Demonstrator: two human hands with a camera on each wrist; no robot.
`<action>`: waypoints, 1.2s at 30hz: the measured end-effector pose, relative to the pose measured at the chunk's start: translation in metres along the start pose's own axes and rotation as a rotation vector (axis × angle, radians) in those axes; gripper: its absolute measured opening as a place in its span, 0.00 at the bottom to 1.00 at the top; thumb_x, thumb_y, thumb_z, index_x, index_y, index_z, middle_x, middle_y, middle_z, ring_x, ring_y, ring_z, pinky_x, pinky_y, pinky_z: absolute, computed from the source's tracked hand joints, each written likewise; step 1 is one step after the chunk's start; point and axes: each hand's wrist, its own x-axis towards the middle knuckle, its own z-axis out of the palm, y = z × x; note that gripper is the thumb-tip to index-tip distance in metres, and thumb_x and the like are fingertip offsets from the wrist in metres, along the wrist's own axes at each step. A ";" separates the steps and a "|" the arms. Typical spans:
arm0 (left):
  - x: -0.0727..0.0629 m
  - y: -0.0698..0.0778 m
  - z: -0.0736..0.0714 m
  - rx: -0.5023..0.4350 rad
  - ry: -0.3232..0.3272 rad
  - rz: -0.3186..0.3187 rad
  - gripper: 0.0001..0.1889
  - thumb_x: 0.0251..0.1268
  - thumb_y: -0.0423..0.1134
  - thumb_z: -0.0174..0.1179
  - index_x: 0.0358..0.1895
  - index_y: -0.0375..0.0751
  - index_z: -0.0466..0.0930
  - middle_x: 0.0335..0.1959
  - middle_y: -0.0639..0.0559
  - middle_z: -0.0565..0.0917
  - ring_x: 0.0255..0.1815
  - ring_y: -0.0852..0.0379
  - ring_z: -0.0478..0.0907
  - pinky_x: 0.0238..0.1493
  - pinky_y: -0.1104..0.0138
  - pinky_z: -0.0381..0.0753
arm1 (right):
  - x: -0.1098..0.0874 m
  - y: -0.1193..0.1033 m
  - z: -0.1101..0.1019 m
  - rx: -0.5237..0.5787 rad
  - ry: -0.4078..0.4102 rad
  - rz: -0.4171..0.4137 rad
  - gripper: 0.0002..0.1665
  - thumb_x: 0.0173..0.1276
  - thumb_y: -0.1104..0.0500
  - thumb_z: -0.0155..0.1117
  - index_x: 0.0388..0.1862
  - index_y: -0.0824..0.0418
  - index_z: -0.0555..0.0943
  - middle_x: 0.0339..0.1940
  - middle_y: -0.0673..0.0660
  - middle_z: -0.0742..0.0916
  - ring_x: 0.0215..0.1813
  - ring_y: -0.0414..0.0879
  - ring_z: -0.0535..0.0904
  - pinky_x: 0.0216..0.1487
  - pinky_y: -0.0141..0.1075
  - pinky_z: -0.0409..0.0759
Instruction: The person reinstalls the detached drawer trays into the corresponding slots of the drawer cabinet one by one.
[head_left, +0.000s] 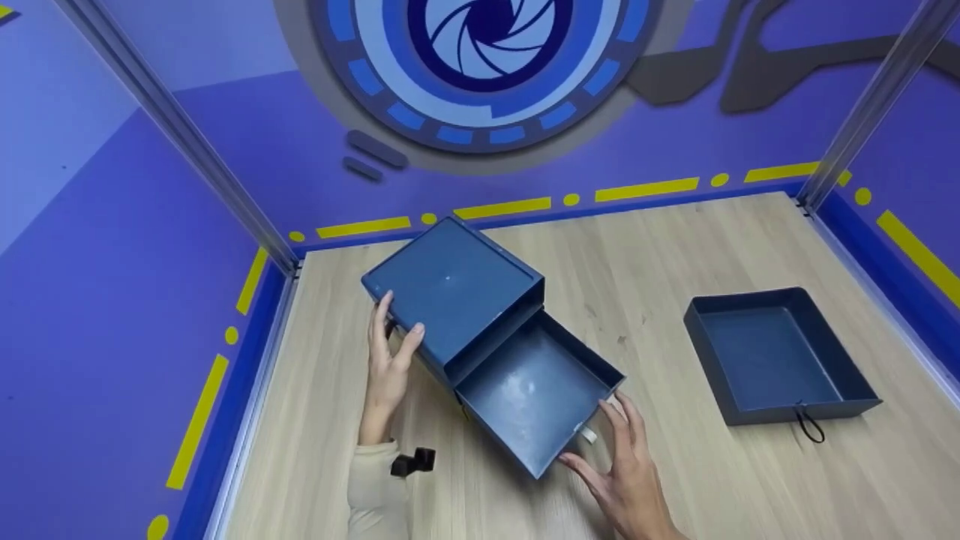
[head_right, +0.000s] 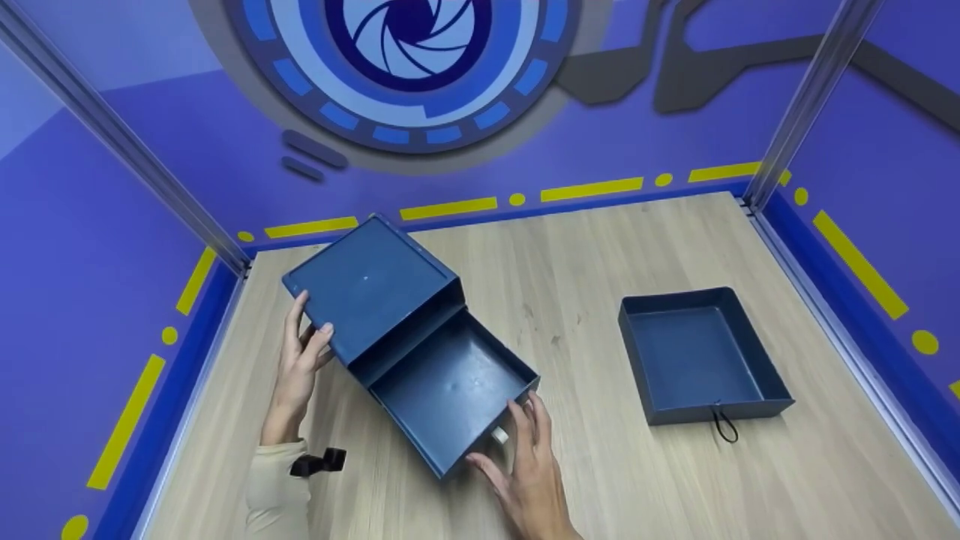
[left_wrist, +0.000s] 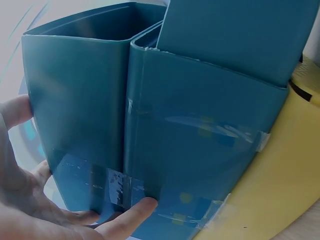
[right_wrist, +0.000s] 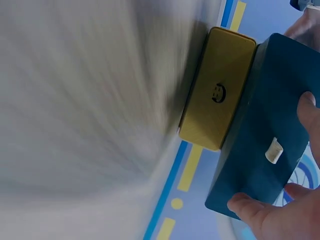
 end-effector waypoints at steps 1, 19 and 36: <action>0.000 0.000 0.000 0.000 0.001 0.001 0.40 0.77 0.43 0.58 0.88 0.50 0.52 0.90 0.43 0.46 0.90 0.35 0.42 0.82 0.29 0.43 | 0.000 0.000 0.001 0.004 -0.003 0.009 0.60 0.46 0.52 0.92 0.76 0.64 0.71 0.79 0.70 0.70 0.46 0.60 0.88 0.35 0.50 0.86; 0.000 -0.001 0.000 -0.010 0.008 0.005 0.39 0.78 0.43 0.58 0.87 0.50 0.53 0.90 0.44 0.47 0.90 0.36 0.42 0.82 0.28 0.43 | 0.011 -0.004 0.011 0.037 0.011 -0.018 0.60 0.48 0.53 0.92 0.77 0.66 0.71 0.79 0.71 0.70 0.60 0.67 0.85 0.42 0.55 0.87; 0.000 0.000 0.002 -0.006 0.019 -0.002 0.39 0.78 0.44 0.58 0.87 0.51 0.55 0.90 0.44 0.48 0.90 0.36 0.43 0.82 0.29 0.43 | 0.021 -0.009 0.021 0.053 0.004 -0.021 0.56 0.54 0.51 0.89 0.77 0.67 0.70 0.81 0.69 0.69 0.65 0.67 0.83 0.49 0.57 0.87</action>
